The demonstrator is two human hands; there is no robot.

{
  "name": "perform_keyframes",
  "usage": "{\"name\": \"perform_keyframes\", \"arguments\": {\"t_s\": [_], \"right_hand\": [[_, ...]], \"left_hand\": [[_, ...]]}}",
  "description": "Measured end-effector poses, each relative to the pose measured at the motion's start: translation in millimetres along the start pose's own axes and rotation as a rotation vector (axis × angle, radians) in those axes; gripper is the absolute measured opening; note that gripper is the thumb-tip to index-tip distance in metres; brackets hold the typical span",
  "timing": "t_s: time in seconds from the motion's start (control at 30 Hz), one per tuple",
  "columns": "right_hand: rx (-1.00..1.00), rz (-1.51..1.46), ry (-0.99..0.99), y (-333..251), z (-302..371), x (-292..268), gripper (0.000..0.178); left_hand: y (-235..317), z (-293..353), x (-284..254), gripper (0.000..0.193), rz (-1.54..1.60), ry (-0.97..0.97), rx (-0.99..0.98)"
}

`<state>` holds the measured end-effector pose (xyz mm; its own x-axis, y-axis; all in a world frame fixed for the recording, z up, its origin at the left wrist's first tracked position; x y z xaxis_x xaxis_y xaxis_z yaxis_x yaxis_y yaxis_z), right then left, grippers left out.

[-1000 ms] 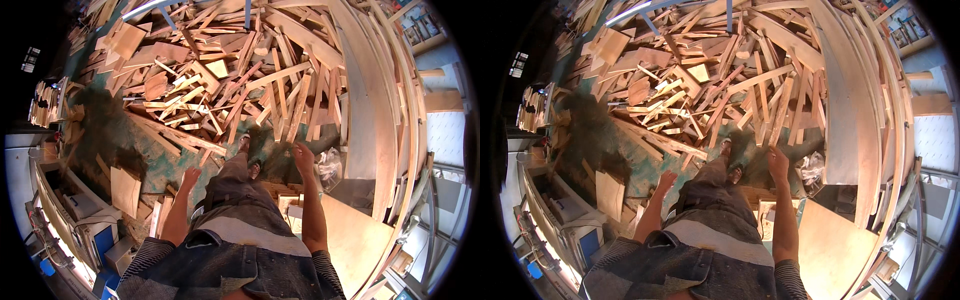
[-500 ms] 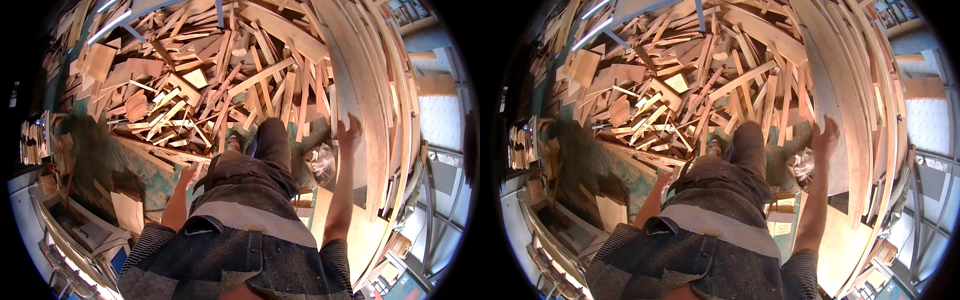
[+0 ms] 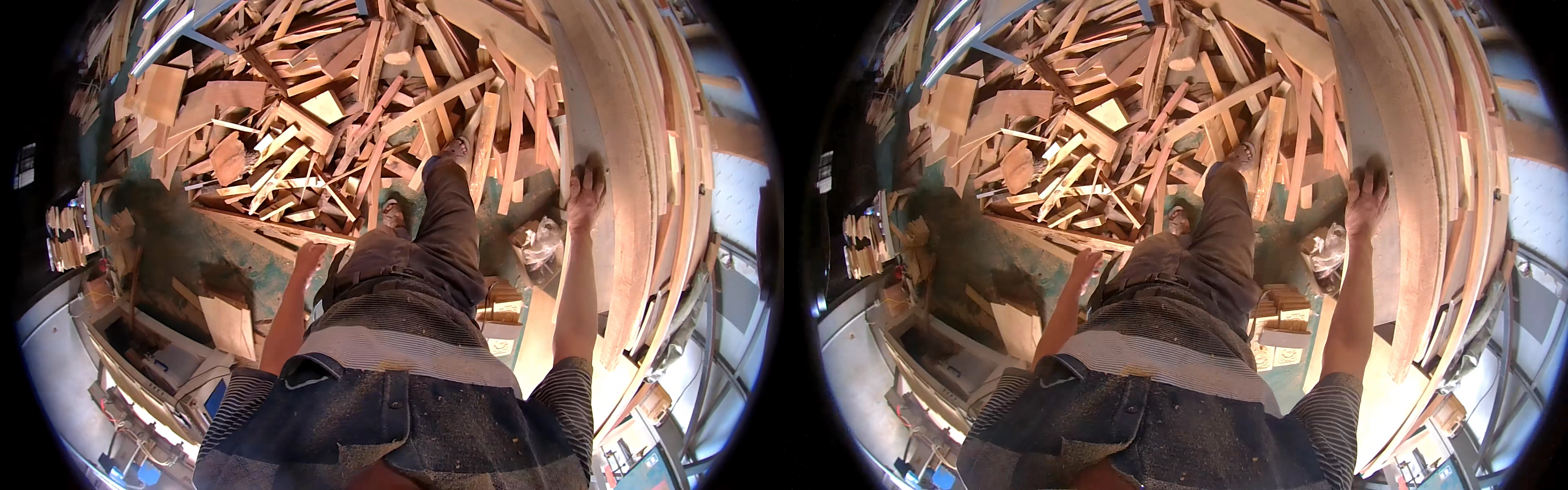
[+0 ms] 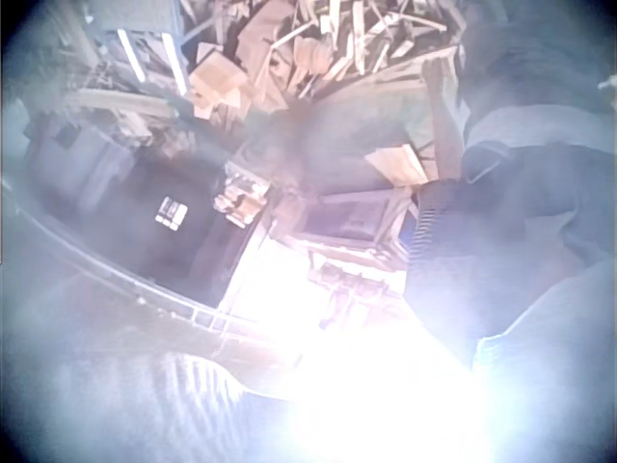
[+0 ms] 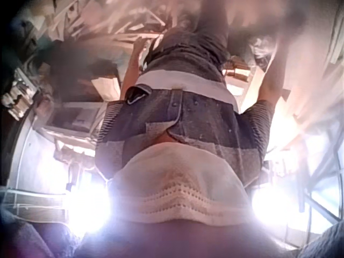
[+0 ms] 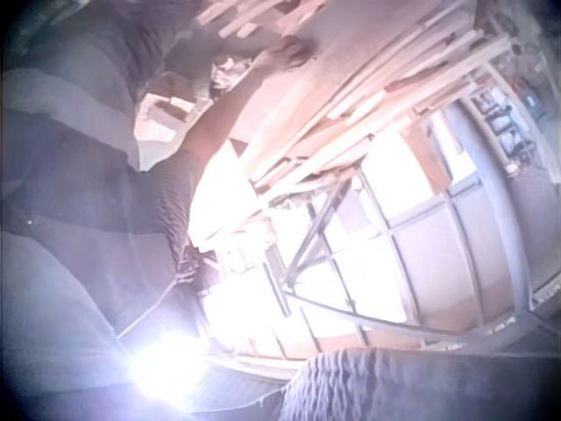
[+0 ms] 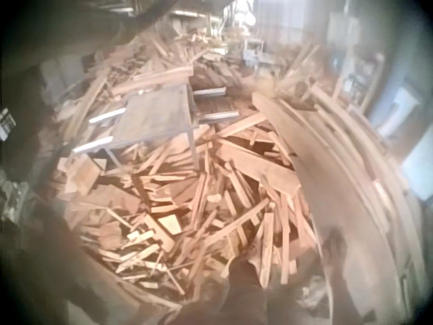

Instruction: The person carries wood slats through a workshop, measures a piece of wood using a tape measure, and passes a wood slat over a joiner machine multiple times.

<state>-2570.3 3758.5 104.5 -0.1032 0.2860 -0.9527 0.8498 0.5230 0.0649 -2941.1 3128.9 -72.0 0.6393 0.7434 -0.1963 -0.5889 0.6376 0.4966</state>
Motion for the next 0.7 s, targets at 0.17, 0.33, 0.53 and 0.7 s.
{"name": "perform_keyframes", "arguments": {"t_s": [0.17, 0.33, 0.53, 0.7], "right_hand": [[0.071, -0.067, -0.022, 11, -8, 4, 0.052], [0.092, -0.1, -0.018, 16, -11, 9, 0.052], [0.12, -0.086, -0.015, 27, -4, 5, 0.053], [0.127, -0.093, -0.01, 25, -4, 2, 0.052]], "left_hand": [[-24, 9, 8, 0.031, -0.307, -0.064, 0.116], [-11, 11, 16, 0.025, -0.49, -0.067, 0.113], [41, 39, 52, 0.024, -0.071, -0.034, 0.122], [23, 42, 53, 0.033, -0.086, -0.039, 0.089]]}}
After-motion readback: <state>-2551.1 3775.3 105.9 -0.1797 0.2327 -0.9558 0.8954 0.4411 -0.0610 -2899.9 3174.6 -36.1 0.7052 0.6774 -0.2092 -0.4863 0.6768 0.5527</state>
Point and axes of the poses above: each hand's wrist, its own z-axis away from the middle knuckle, its own x-axis out of the palm, y = z × x, the point moved 7 cm from there along -z, towards the middle knuckle, and after that the axes turned 10 degrees about z, right-handed, at the moved point
